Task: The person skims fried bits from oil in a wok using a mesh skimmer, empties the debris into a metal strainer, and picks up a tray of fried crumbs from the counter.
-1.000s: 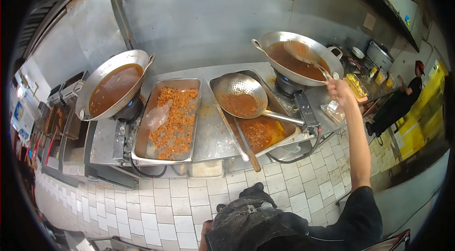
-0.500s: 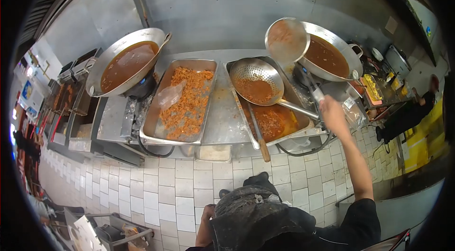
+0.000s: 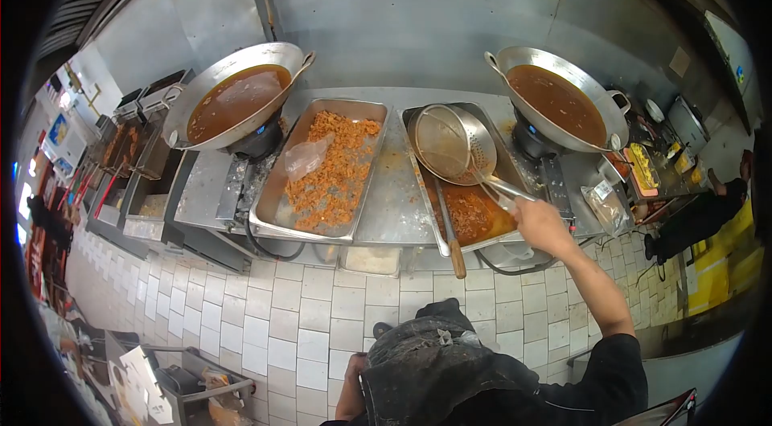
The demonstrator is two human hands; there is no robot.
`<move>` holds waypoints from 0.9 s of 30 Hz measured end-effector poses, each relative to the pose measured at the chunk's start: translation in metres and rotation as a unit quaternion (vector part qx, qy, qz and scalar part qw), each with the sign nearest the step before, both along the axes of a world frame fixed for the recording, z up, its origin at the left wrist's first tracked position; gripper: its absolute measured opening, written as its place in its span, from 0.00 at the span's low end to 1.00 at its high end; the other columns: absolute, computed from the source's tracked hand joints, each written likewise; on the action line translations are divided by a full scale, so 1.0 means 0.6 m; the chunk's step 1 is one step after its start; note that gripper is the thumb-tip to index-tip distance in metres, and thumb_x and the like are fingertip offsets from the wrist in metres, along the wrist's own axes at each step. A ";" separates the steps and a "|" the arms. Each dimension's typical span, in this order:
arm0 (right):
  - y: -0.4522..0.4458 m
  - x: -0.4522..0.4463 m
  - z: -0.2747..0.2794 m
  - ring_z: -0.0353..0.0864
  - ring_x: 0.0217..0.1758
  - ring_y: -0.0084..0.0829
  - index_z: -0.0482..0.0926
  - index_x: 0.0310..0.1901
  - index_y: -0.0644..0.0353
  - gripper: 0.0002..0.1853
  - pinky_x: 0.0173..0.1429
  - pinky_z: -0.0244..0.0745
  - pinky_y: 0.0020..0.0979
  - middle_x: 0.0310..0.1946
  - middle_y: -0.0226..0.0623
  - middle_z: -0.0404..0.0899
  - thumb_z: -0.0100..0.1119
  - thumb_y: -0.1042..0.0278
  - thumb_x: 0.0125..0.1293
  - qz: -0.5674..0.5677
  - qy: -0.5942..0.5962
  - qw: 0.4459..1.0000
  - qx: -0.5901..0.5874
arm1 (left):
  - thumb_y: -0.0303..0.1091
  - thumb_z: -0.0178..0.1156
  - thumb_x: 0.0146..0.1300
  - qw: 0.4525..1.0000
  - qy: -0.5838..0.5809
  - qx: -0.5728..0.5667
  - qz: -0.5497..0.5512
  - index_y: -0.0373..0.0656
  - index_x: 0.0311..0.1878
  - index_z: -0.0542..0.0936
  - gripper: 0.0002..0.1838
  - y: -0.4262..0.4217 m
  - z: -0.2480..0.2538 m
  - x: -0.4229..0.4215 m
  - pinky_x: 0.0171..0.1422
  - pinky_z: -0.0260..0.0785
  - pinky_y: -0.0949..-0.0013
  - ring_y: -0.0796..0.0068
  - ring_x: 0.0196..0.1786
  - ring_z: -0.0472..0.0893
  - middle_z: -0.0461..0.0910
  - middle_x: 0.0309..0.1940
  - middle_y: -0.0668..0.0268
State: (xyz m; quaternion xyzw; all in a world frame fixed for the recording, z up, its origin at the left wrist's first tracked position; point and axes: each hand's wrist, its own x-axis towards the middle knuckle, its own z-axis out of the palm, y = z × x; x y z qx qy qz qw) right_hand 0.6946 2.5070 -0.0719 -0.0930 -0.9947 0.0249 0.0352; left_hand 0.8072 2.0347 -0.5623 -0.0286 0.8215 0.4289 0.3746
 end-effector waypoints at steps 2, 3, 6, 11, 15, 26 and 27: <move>-0.003 0.000 0.013 0.78 0.25 0.48 0.71 0.33 0.65 0.07 0.30 0.71 0.44 0.19 0.51 0.75 0.47 0.71 0.58 -0.008 0.009 1.000 0.004 | 0.43 0.63 0.48 0.999 0.003 0.024 0.032 0.32 0.40 0.78 0.23 -0.001 0.000 0.010 0.41 0.70 0.71 0.71 0.38 0.78 0.80 0.36 0.57; -0.006 0.001 0.015 0.77 0.25 0.48 0.71 0.33 0.65 0.06 0.30 0.71 0.44 0.18 0.51 0.75 0.47 0.71 0.58 -0.020 0.018 1.000 0.006 | 0.43 0.63 0.47 0.997 0.012 0.053 0.052 0.32 0.40 0.78 0.23 0.000 0.000 0.018 0.40 0.70 0.70 0.71 0.37 0.78 0.80 0.36 0.57; -0.008 0.004 -0.005 0.77 0.24 0.49 0.70 0.33 0.65 0.06 0.29 0.71 0.44 0.17 0.50 0.75 0.46 0.71 0.58 -0.029 0.034 0.999 0.007 | 0.42 0.62 0.47 0.996 0.026 0.082 0.038 0.30 0.39 0.78 0.23 0.002 -0.009 0.021 0.38 0.70 0.69 0.72 0.34 0.77 0.80 0.35 0.58; 0.006 0.019 -0.004 0.76 0.25 0.51 0.70 0.32 0.67 0.09 0.32 0.71 0.46 0.18 0.52 0.74 0.47 0.68 0.60 -0.001 0.042 0.997 -0.059 | 0.38 0.57 0.50 0.976 0.062 0.199 0.069 0.32 0.36 0.79 0.17 0.002 -0.089 0.016 0.38 0.69 0.68 0.70 0.33 0.77 0.80 0.35 0.58; 0.030 0.030 0.029 0.75 0.31 0.53 0.72 0.31 0.66 0.11 0.37 0.68 0.47 0.22 0.54 0.74 0.47 0.65 0.61 -0.081 0.055 0.983 -0.153 | 0.40 0.57 0.50 0.995 0.036 0.005 -0.094 0.39 0.38 0.79 0.16 0.041 -0.011 -0.019 0.45 0.68 0.67 0.63 0.42 0.78 0.79 0.39 0.55; 0.286 0.043 0.241 0.73 0.22 0.36 0.75 0.28 0.66 0.15 0.32 0.68 0.36 0.17 0.43 0.73 0.57 0.59 0.54 -0.182 0.164 0.956 -0.162 | 0.42 0.53 0.52 0.940 0.096 0.001 -0.326 0.47 0.47 0.77 0.19 0.131 0.005 -0.065 0.51 0.68 0.67 0.63 0.48 0.77 0.78 0.42 0.57; 0.313 0.047 0.268 0.71 0.19 0.33 0.75 0.28 0.67 0.16 0.31 0.67 0.34 0.16 0.43 0.71 0.57 0.58 0.55 -0.177 0.166 0.960 -0.140 | 0.41 0.53 0.52 0.948 0.096 0.026 -0.302 0.47 0.47 0.77 0.19 0.148 0.012 -0.066 0.51 0.68 0.67 0.63 0.48 0.77 0.78 0.42 0.57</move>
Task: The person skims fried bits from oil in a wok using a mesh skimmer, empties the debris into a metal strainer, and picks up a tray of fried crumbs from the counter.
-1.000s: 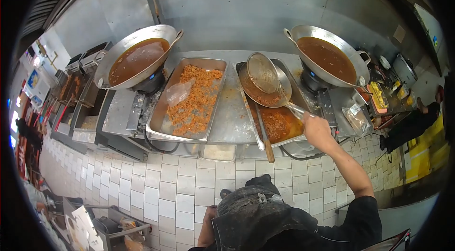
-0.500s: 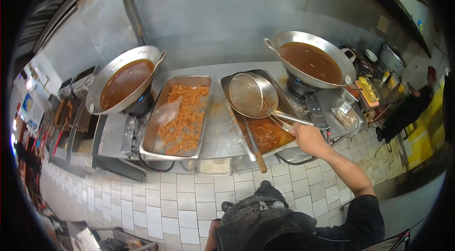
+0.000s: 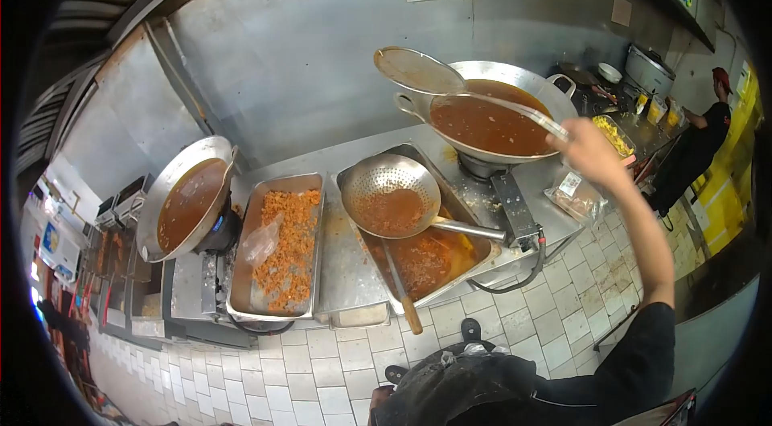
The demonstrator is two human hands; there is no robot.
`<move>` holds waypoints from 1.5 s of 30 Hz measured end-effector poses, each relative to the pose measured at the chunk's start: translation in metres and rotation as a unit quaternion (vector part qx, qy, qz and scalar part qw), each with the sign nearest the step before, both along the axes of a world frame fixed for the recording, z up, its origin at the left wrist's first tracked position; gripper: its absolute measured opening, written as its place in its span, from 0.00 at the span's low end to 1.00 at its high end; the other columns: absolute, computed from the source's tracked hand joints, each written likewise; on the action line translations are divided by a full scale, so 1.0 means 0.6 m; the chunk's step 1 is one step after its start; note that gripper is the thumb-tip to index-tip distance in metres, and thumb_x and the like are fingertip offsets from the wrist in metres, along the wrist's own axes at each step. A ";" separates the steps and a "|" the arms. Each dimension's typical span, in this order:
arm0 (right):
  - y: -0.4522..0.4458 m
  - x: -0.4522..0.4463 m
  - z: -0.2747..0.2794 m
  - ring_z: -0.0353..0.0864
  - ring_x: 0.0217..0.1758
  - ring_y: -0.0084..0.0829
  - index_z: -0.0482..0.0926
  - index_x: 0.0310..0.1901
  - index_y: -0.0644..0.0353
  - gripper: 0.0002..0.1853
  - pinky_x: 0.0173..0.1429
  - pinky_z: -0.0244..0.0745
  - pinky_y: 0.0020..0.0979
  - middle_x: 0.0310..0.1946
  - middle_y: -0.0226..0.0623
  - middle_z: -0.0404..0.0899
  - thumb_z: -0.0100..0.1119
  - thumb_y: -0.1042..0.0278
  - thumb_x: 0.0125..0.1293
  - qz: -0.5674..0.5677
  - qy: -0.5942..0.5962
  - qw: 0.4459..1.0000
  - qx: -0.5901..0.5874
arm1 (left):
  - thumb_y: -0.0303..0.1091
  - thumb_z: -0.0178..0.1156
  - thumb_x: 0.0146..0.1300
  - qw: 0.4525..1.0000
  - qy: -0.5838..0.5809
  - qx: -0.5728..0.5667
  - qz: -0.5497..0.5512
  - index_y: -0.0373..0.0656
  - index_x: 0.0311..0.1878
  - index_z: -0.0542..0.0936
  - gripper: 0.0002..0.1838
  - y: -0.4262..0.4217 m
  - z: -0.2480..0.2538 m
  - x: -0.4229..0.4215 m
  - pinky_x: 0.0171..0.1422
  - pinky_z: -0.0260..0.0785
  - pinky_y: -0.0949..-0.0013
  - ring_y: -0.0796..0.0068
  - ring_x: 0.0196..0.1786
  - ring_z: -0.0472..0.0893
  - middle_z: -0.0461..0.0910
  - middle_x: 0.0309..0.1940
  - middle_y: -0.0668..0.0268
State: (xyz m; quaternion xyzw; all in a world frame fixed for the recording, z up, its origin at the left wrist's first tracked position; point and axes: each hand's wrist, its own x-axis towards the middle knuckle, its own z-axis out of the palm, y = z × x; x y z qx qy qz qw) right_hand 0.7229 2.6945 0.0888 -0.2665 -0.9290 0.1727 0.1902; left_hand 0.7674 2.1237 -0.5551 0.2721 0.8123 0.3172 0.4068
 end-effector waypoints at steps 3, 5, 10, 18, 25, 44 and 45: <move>0.081 0.005 0.078 0.68 0.23 0.17 0.75 0.36 0.65 0.15 0.27 0.63 0.26 0.16 0.30 0.69 0.56 0.60 0.58 0.094 -0.040 0.995 -0.003 | 0.40 0.54 0.52 0.994 -0.030 0.080 0.073 0.46 0.48 0.76 0.19 0.064 0.014 0.008 0.51 0.69 0.66 0.64 0.49 0.76 0.78 0.44 0.58; 0.160 0.000 0.114 0.63 0.15 0.20 0.76 0.32 0.65 0.16 0.20 0.59 0.26 0.12 0.28 0.65 0.56 0.57 0.58 0.145 -0.118 0.981 -0.041 | 0.42 0.53 0.55 0.977 -0.117 0.021 0.178 0.43 0.44 0.78 0.18 0.117 0.029 0.004 0.53 0.67 0.64 0.60 0.50 0.75 0.76 0.45 0.54; 0.250 -0.024 0.215 0.50 0.08 0.14 0.71 0.20 0.60 0.17 0.10 0.41 0.20 0.08 0.22 0.56 0.53 0.59 0.63 0.067 -0.337 0.897 -0.280 | 0.45 0.51 0.56 0.995 0.089 -0.002 0.046 0.43 0.43 0.79 0.18 0.163 -0.026 0.012 0.55 0.65 0.64 0.59 0.51 0.74 0.76 0.46 0.56; 0.299 -0.129 0.208 0.50 0.08 0.15 0.61 0.13 0.57 0.27 0.09 0.43 0.20 0.08 0.24 0.55 0.44 0.46 0.64 0.019 -0.519 0.841 -0.150 | 0.32 0.53 0.56 0.976 -0.032 -0.018 0.214 0.39 0.44 0.78 0.13 0.249 0.099 0.057 0.42 0.70 0.68 0.69 0.40 0.78 0.80 0.39 0.61; 0.309 -0.176 0.124 0.60 0.06 0.26 0.68 0.13 0.64 0.28 0.10 0.56 0.27 0.09 0.34 0.65 0.46 0.49 0.63 0.086 -0.477 0.874 0.035 | 0.29 0.52 0.57 0.923 -0.127 -0.072 0.356 0.35 0.44 0.77 0.13 0.296 0.121 0.089 0.31 0.70 0.69 0.71 0.33 0.79 0.80 0.34 0.60; 0.391 -0.189 -0.110 0.76 0.35 0.51 0.76 0.28 0.72 0.20 0.41 0.70 0.44 0.28 0.57 0.76 0.43 0.60 0.64 0.177 -0.143 0.971 0.079 | 0.38 0.57 0.50 0.986 0.115 -0.050 0.111 0.44 0.42 0.79 0.16 0.306 0.027 0.075 0.40 0.69 0.68 0.66 0.38 0.77 0.78 0.36 0.58; 0.396 -0.187 -0.121 0.76 0.35 0.51 0.76 0.29 0.72 0.20 0.41 0.71 0.44 0.28 0.57 0.76 0.43 0.61 0.64 0.189 -0.114 0.972 0.082 | 0.32 0.57 0.50 0.976 0.203 -0.018 0.073 0.42 0.39 0.79 0.12 0.314 0.037 0.076 0.31 0.71 0.69 0.68 0.29 0.80 0.80 0.30 0.58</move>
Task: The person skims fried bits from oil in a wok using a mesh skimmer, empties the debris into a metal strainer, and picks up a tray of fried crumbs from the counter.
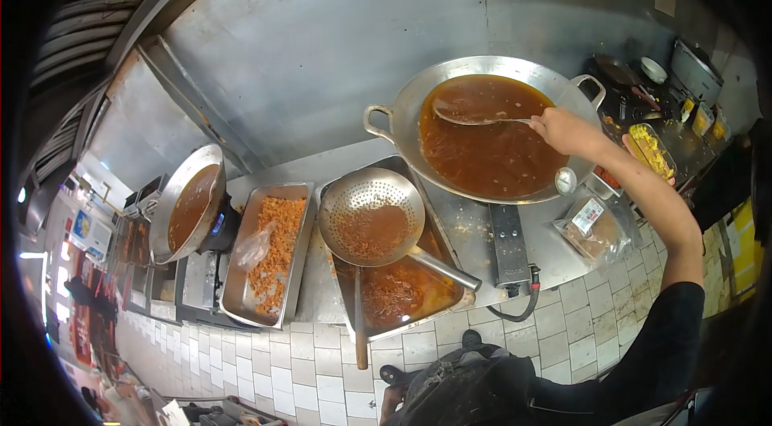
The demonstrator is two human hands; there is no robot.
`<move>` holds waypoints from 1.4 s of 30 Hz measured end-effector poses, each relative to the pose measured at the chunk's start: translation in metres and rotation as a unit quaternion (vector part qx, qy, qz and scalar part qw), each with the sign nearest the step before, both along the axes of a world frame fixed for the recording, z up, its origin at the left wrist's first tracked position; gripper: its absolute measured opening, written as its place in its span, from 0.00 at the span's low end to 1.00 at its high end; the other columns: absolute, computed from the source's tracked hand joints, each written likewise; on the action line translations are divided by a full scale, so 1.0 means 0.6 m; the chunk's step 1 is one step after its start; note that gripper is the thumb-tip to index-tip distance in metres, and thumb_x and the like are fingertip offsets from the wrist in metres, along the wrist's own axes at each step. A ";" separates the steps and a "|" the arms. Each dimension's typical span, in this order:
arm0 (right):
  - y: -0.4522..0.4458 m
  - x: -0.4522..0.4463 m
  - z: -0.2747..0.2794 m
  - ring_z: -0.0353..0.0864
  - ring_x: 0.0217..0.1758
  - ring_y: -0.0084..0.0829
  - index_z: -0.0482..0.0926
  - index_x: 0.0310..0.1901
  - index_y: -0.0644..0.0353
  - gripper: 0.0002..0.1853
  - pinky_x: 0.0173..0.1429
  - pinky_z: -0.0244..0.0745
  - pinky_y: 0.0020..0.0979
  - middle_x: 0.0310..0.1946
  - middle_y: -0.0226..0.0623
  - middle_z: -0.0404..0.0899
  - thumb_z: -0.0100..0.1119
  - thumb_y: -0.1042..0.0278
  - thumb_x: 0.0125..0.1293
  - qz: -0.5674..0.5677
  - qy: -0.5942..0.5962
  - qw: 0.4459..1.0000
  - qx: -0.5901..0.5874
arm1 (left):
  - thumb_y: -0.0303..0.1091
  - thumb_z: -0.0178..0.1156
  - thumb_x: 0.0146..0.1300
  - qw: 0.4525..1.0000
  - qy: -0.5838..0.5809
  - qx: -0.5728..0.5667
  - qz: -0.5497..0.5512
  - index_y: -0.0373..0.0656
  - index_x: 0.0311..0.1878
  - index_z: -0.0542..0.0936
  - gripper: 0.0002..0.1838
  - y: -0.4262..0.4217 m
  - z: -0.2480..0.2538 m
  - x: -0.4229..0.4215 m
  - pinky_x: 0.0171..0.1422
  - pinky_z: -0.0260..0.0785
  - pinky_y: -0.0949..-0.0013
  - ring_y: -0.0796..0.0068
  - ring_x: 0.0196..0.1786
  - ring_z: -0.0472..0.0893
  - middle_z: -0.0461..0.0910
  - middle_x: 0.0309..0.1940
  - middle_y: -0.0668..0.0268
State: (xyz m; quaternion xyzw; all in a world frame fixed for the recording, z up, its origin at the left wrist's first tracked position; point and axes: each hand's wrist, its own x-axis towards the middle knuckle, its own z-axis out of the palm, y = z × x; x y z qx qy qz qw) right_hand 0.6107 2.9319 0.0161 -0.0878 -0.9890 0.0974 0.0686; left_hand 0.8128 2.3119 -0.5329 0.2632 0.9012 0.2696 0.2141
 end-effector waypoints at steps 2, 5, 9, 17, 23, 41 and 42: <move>0.008 0.000 -0.029 0.76 0.34 0.51 0.77 0.29 0.70 0.19 0.40 0.71 0.44 0.28 0.55 0.76 0.43 0.61 0.64 -0.018 0.048 0.998 0.022 | 0.32 0.57 0.49 0.995 -0.078 -0.064 0.027 0.43 0.40 0.79 0.13 0.031 0.060 -0.013 0.32 0.71 0.69 0.67 0.30 0.80 0.80 0.32 0.59; 0.006 0.006 -0.043 0.77 0.31 0.49 0.77 0.33 0.68 0.17 0.38 0.72 0.43 0.26 0.52 0.77 0.43 0.62 0.64 -0.035 0.077 0.995 0.058 | 0.32 0.55 0.50 0.992 -0.094 -0.080 0.024 0.45 0.41 0.79 0.14 0.030 0.070 -0.016 0.31 0.71 0.70 0.68 0.30 0.80 0.81 0.33 0.61; 0.014 0.000 -0.069 0.77 0.27 0.46 0.75 0.42 0.64 0.16 0.32 0.72 0.42 0.21 0.48 0.76 0.43 0.61 0.64 -0.045 0.113 0.987 0.106 | 0.33 0.50 0.53 0.940 -0.291 -0.037 0.175 0.44 0.42 0.79 0.14 0.009 0.004 -0.014 0.31 0.71 0.70 0.72 0.30 0.80 0.81 0.33 0.63; 0.017 0.013 -0.071 0.77 0.23 0.43 0.73 0.49 0.59 0.18 0.27 0.72 0.40 0.19 0.45 0.76 0.44 0.58 0.64 -0.057 0.132 0.973 0.178 | 0.31 0.45 0.57 0.913 -0.303 0.041 0.270 0.36 0.46 0.77 0.16 0.026 0.076 0.031 0.38 0.69 0.71 0.74 0.37 0.79 0.80 0.38 0.60; 0.004 0.039 -0.053 0.77 0.24 0.44 0.72 0.49 0.61 0.18 0.28 0.71 0.41 0.19 0.47 0.76 0.44 0.58 0.64 -0.060 0.158 0.972 0.162 | 0.32 0.49 0.55 0.927 -0.293 0.046 0.231 0.40 0.47 0.77 0.16 0.007 0.019 0.046 0.43 0.69 0.71 0.74 0.40 0.78 0.80 0.39 0.61; -0.091 0.170 0.050 0.56 0.11 0.16 0.66 0.31 0.60 0.10 0.13 0.54 0.17 0.14 0.23 0.60 0.47 0.63 0.65 -0.095 0.134 0.762 -0.626 | 0.34 0.53 0.52 0.993 -0.098 -0.002 0.069 0.47 0.40 0.80 0.12 -0.030 -0.091 -0.029 0.46 0.70 0.69 0.65 0.44 0.78 0.80 0.37 0.59; -0.104 0.176 0.050 0.51 0.10 0.12 0.66 0.30 0.59 0.09 0.12 0.51 0.15 0.13 0.19 0.56 0.45 0.65 0.65 -0.076 0.098 0.664 -0.737 | 0.34 0.53 0.53 0.996 -0.075 -0.006 0.052 0.47 0.40 0.81 0.12 -0.031 -0.099 -0.033 0.46 0.70 0.69 0.64 0.44 0.78 0.80 0.37 0.59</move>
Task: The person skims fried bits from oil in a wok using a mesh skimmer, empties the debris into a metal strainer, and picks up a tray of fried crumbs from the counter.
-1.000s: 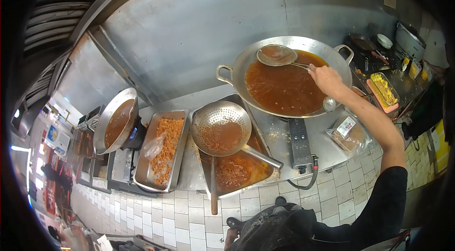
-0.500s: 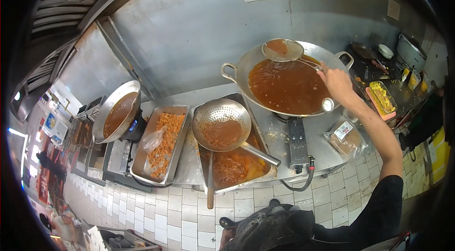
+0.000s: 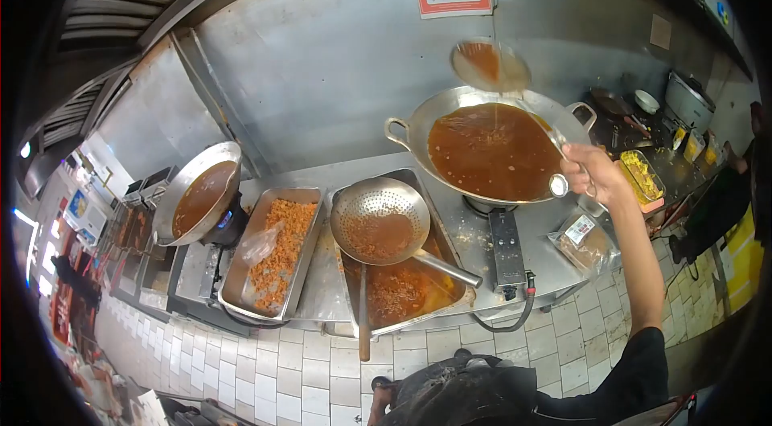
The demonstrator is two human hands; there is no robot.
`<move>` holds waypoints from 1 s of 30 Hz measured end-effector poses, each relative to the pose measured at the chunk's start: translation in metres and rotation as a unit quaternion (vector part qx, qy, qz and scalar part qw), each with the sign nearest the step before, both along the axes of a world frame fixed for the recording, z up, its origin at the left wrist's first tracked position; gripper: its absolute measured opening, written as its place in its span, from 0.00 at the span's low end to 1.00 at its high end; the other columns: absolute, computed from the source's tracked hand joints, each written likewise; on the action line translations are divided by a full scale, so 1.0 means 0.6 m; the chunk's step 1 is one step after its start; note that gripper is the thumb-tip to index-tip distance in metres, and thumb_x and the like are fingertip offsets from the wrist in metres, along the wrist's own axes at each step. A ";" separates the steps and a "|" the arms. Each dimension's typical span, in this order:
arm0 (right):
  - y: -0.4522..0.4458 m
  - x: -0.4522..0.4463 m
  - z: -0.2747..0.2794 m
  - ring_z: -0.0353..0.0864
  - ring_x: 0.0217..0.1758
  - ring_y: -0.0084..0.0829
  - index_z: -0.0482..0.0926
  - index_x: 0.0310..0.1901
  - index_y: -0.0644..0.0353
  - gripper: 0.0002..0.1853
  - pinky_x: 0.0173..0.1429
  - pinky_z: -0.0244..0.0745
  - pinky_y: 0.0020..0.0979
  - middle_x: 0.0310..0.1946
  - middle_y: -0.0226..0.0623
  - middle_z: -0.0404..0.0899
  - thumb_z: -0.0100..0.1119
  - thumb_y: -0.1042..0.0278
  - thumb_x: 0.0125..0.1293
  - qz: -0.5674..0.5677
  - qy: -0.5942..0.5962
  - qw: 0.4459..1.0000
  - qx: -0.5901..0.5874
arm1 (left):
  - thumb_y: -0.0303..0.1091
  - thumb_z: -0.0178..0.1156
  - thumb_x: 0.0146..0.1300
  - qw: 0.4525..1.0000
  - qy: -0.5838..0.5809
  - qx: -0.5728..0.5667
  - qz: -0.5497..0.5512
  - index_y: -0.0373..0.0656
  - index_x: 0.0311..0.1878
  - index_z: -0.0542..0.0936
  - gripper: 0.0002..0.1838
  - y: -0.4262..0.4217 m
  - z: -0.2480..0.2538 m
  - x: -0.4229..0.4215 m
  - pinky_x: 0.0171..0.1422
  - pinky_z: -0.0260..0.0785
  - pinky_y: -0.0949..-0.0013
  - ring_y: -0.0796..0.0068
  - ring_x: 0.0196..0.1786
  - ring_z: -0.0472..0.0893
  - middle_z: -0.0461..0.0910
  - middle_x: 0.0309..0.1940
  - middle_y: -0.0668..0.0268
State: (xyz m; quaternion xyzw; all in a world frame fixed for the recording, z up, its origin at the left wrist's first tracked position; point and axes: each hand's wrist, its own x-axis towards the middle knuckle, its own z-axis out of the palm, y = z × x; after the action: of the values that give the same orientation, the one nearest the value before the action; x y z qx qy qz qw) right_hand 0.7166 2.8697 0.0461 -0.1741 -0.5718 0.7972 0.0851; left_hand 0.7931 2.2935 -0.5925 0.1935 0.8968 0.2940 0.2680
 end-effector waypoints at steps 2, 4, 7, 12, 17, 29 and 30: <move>-0.015 0.004 -0.004 0.48 0.10 0.11 0.66 0.36 0.60 0.06 0.11 0.47 0.14 0.13 0.18 0.55 0.44 0.67 0.65 0.014 -0.020 0.999 -0.022 | 0.35 0.52 0.55 0.997 0.060 0.001 -0.043 0.48 0.40 0.80 0.12 -0.008 -0.002 -0.013 0.46 0.70 0.68 0.65 0.44 0.78 0.80 0.37 0.60; -0.033 0.015 0.000 0.48 0.11 0.10 0.67 0.38 0.60 0.06 0.10 0.45 0.14 0.13 0.18 0.55 0.44 0.68 0.65 0.010 -0.053 0.999 0.004 | 0.38 0.51 0.56 0.998 0.042 0.025 -0.036 0.49 0.40 0.80 0.12 -0.032 0.005 -0.026 0.47 0.70 0.68 0.66 0.44 0.78 0.80 0.38 0.61; -0.104 0.017 0.019 0.47 0.10 0.09 0.67 0.41 0.60 0.07 0.10 0.41 0.15 0.13 0.18 0.54 0.42 0.68 0.66 -0.040 -0.008 0.993 0.107 | 0.43 0.52 0.56 0.995 -0.053 0.086 0.024 0.54 0.41 0.80 0.12 -0.065 -0.027 -0.050 0.47 0.70 0.70 0.69 0.44 0.79 0.80 0.39 0.65; -0.160 0.003 0.048 0.51 0.12 0.13 0.67 0.42 0.57 0.07 0.13 0.44 0.17 0.16 0.22 0.60 0.44 0.66 0.65 -0.062 0.071 0.989 0.110 | 0.37 0.59 0.50 0.999 -0.039 0.008 -0.014 0.43 0.41 0.80 0.15 -0.131 0.078 -0.068 0.50 0.69 0.69 0.66 0.44 0.78 0.79 0.39 0.60; -0.203 -0.031 -0.003 0.51 0.12 0.10 0.67 0.40 0.59 0.07 0.13 0.47 0.14 0.16 0.20 0.58 0.46 0.68 0.63 -0.104 0.005 0.993 0.050 | 0.47 0.55 0.57 0.989 -0.092 0.091 0.066 0.43 0.43 0.79 0.19 -0.198 0.109 -0.069 0.42 0.70 0.69 0.74 0.38 0.79 0.81 0.34 0.63; -0.356 -0.019 0.044 0.54 0.11 0.12 0.68 0.37 0.55 0.06 0.14 0.51 0.16 0.16 0.21 0.60 0.51 0.67 0.58 -0.195 0.085 0.961 0.179 | 0.41 0.58 0.52 0.991 -0.129 0.021 -0.031 0.39 0.37 0.80 0.16 -0.363 0.124 -0.083 0.43 0.69 0.64 0.62 0.39 0.79 0.80 0.34 0.57; -0.361 -0.018 0.038 0.54 0.11 0.12 0.68 0.37 0.55 0.07 0.14 0.51 0.17 0.16 0.21 0.60 0.51 0.66 0.58 -0.193 0.071 0.966 0.158 | 0.38 0.59 0.52 0.992 -0.119 0.027 -0.038 0.37 0.37 0.80 0.14 -0.368 0.131 -0.083 0.44 0.69 0.64 0.63 0.39 0.79 0.80 0.34 0.57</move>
State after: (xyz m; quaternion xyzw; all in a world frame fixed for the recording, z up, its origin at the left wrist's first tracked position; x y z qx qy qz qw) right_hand 0.7055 2.6531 0.0688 -0.2084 -0.6383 0.6756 0.3045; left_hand 0.7432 2.0726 -0.5136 0.1985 0.8424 0.3281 0.3786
